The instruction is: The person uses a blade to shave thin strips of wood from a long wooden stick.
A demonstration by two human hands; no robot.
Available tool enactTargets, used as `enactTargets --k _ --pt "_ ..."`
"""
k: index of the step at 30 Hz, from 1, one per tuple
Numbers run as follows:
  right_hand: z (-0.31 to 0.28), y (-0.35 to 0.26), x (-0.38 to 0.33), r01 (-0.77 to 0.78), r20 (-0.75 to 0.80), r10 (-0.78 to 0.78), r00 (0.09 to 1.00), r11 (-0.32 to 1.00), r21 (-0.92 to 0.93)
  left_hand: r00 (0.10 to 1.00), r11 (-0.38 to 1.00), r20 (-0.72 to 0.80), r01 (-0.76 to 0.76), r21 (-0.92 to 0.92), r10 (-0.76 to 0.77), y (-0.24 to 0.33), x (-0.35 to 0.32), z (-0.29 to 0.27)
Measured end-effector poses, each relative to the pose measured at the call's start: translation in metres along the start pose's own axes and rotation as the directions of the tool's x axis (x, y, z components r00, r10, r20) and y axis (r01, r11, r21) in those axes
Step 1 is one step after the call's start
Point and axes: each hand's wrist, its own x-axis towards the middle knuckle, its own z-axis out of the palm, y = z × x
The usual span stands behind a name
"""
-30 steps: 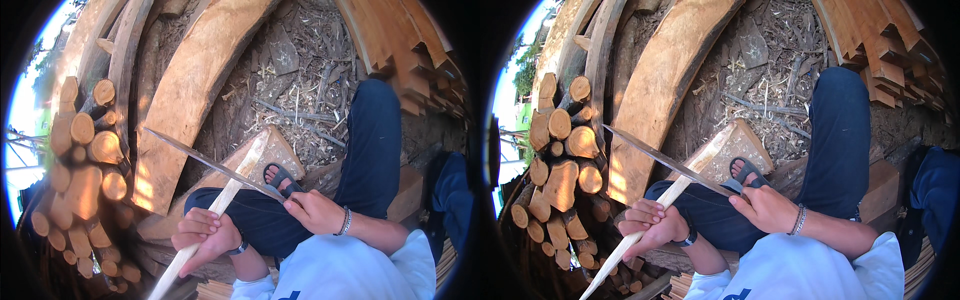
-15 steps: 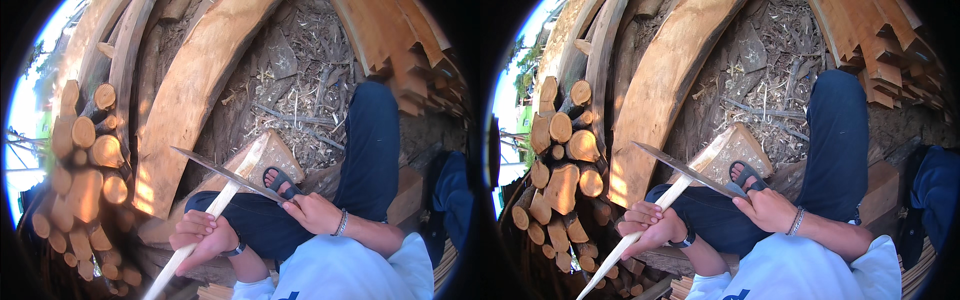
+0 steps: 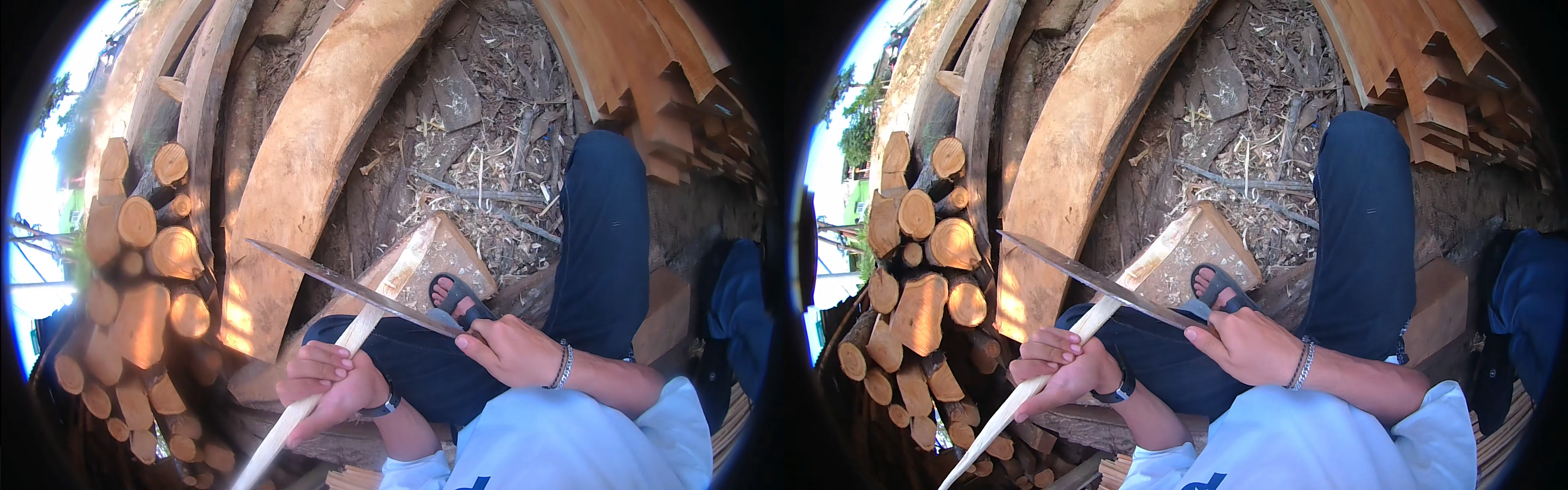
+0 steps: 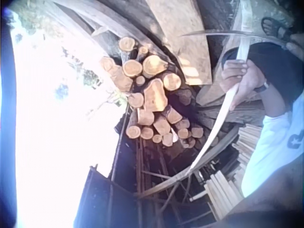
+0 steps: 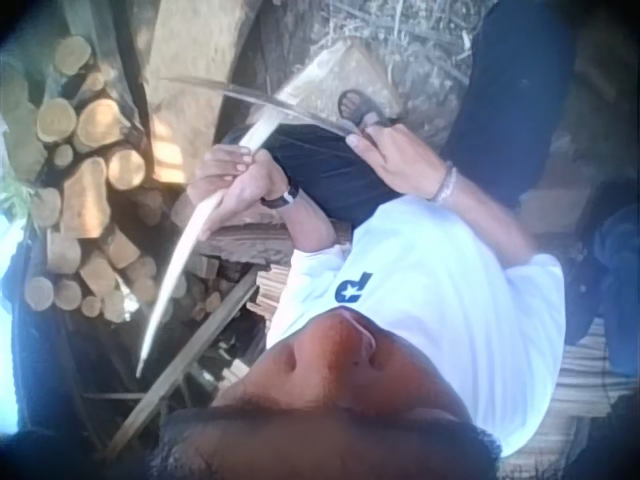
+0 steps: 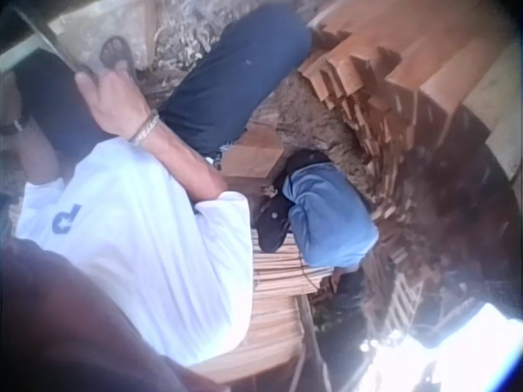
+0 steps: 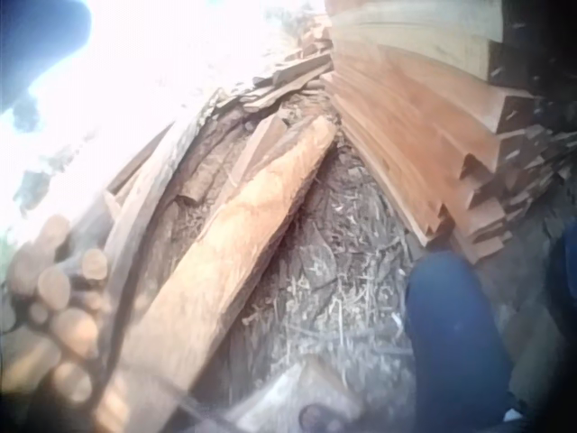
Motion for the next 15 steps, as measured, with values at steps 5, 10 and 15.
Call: enactTargets --k 5,10,15 --pt "0.004 0.022 0.005 -0.099 -0.018 0.098 0.995 0.991 -0.095 0.998 1.000 0.065 -0.010 0.006 0.009 0.002 -0.002 0.002" --pt "-0.015 0.030 0.003 -0.092 -0.059 0.094 0.994 0.995 0.038 1.000 1.000 0.028 -0.009 -0.022 0.010 0.003 -0.001 -0.005" --pt "-0.017 -0.002 0.001 0.089 -0.071 -0.083 0.994 0.992 0.085 1.000 1.000 -0.007 -0.006 0.028 0.006 0.002 0.001 0.004"
